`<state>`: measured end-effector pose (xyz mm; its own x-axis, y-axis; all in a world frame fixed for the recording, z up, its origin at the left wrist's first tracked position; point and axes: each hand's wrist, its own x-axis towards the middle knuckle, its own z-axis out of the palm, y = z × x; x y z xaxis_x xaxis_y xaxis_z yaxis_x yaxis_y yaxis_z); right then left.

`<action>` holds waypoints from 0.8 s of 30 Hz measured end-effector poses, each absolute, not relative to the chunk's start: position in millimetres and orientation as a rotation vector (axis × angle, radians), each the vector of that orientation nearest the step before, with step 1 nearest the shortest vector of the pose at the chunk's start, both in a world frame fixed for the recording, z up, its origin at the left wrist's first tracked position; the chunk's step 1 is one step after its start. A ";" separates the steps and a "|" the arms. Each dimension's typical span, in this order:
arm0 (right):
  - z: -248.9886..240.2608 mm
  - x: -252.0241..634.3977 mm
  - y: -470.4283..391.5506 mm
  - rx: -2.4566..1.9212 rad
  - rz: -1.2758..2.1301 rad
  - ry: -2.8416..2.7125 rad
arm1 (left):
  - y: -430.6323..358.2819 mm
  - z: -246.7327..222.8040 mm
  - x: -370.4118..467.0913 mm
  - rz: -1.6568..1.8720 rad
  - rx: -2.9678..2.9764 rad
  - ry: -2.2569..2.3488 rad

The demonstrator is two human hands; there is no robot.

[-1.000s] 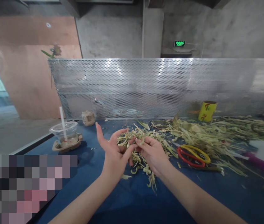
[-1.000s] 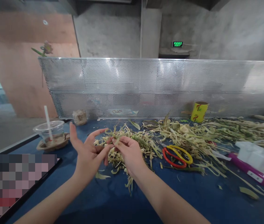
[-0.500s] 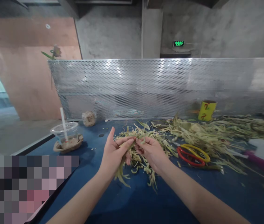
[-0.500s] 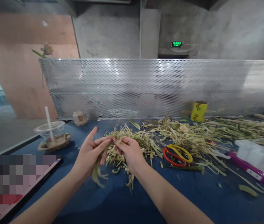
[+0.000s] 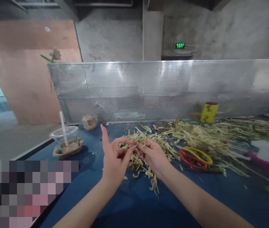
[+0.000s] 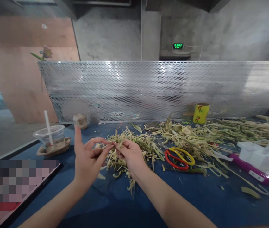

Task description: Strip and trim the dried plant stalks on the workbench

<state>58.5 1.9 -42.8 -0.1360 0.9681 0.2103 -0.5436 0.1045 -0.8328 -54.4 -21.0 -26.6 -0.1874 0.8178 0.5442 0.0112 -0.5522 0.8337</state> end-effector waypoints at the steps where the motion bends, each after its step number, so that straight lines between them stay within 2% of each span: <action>1: -43.0 58.4 2.4 -0.572 1.412 -1.002 | -21.7 -25.1 -54.0 1.798 1.517 0.982; 8: -45.1 59.6 5.7 -0.547 1.315 -1.096 | -19.6 -22.3 -59.6 1.615 1.533 0.985; 15: -42.6 61.4 4.7 -0.526 1.447 -1.110 | -11.1 -24.5 -60.9 1.520 1.294 0.963; 24: -45.1 62.4 7.9 -0.535 1.451 -1.160 | -12.2 -19.7 -63.2 1.456 1.124 0.903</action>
